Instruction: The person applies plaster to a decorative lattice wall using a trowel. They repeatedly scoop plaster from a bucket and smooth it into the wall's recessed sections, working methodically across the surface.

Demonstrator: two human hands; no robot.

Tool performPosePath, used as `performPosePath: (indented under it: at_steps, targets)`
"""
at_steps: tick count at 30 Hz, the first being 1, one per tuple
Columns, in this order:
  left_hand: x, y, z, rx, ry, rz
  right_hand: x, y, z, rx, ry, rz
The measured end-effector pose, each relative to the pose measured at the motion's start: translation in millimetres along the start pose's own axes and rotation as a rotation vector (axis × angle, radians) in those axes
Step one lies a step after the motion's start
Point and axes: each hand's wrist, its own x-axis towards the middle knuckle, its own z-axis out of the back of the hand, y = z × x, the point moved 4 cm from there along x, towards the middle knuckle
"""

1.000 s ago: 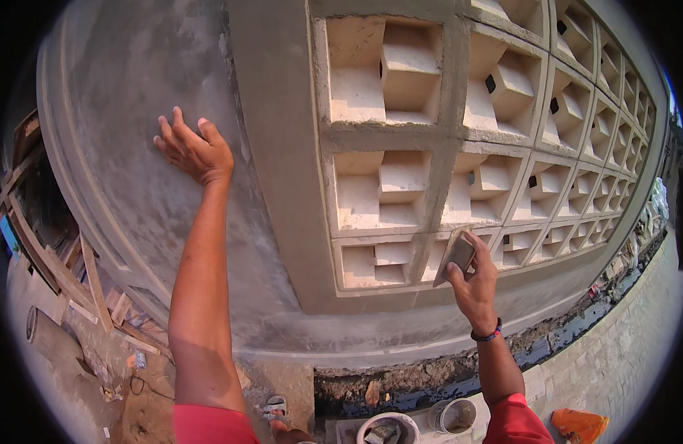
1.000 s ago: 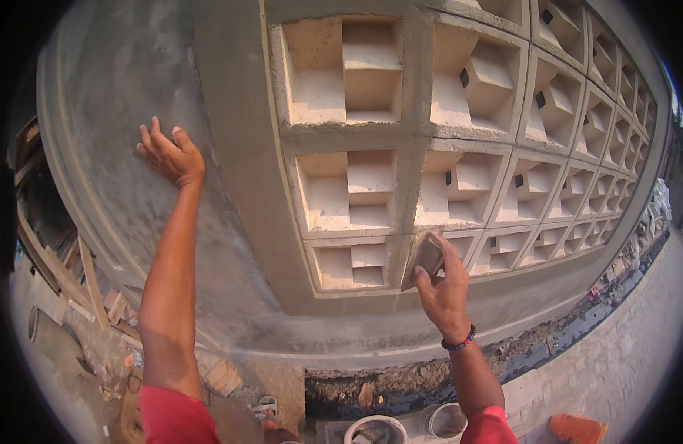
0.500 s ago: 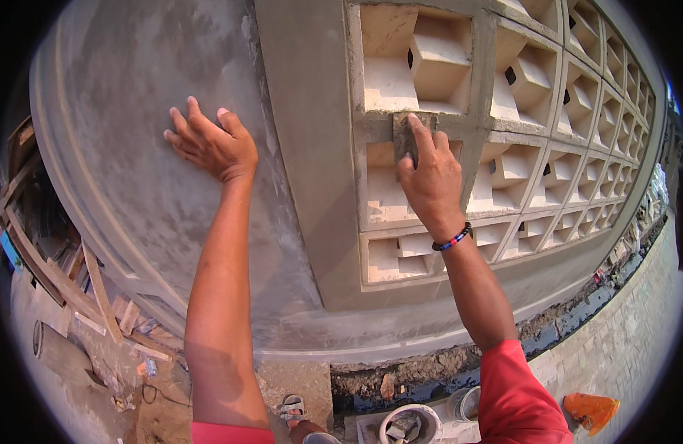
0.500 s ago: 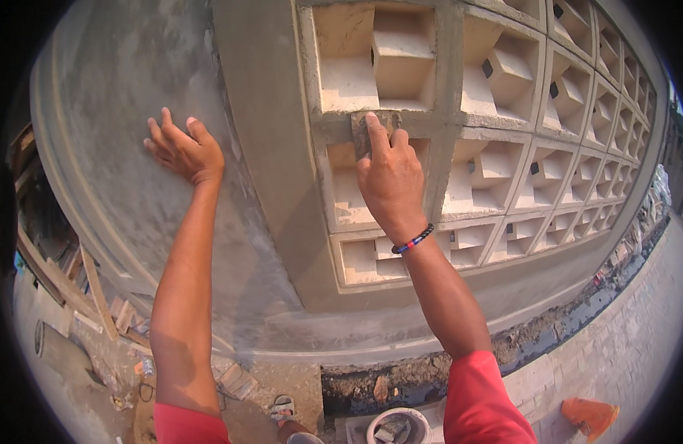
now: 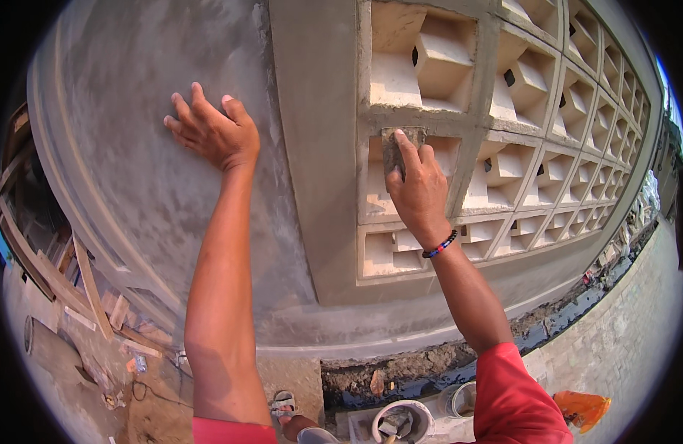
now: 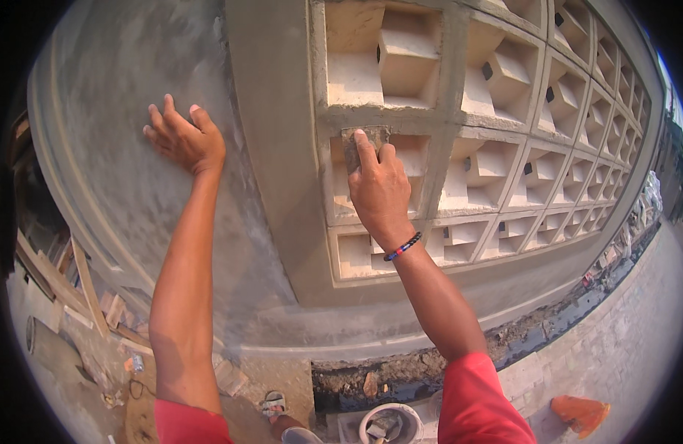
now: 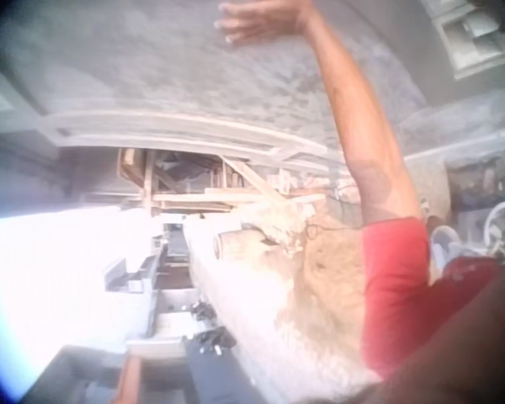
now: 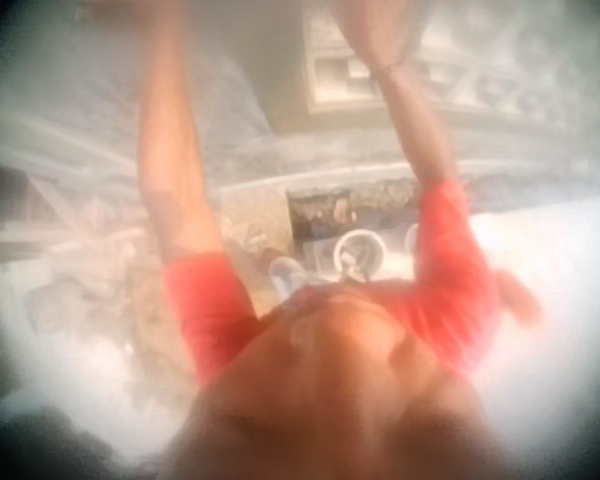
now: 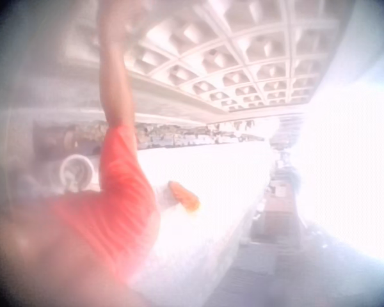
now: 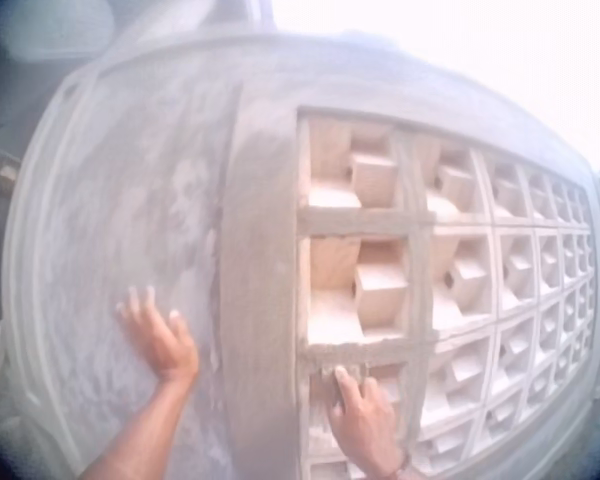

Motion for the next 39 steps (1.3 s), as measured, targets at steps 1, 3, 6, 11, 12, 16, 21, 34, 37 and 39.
performPosePath:
  at_steps: [1,3,6,11,12,16,21,34,37,39]
  targets:
    - [2,0,0,0.003,0.0,0.0,-2,2,3,0.028,0.033,-0.014]
    - [4,2,1,0.008,-0.013,-0.008,4,5,14,0.059,0.006,-0.024]
    - [5,3,2,0.016,-0.04,-0.034,26,13,20,0.07,-0.085,0.01]
    - [2,-1,1,-0.003,-0.021,-0.022,5,9,2,0.019,0.019,0.001]
    - [0,0,2,0.0,-0.022,-0.022,-1,7,1,0.017,0.064,0.002]
    - [4,1,2,0.004,-0.041,-0.035,20,22,21,0.081,-0.06,0.024]
    - [3,-2,2,-0.008,-0.02,-0.021,12,23,-1,-0.017,0.021,0.019]
    - [2,-1,2,-0.032,-0.045,-0.031,5,27,1,-0.001,0.121,0.042]
    - [3,0,3,-0.029,-0.047,-0.028,16,30,14,0.024,0.025,0.031]
    - [5,2,3,-0.029,-0.049,-0.018,33,36,18,0.042,-0.023,0.029]
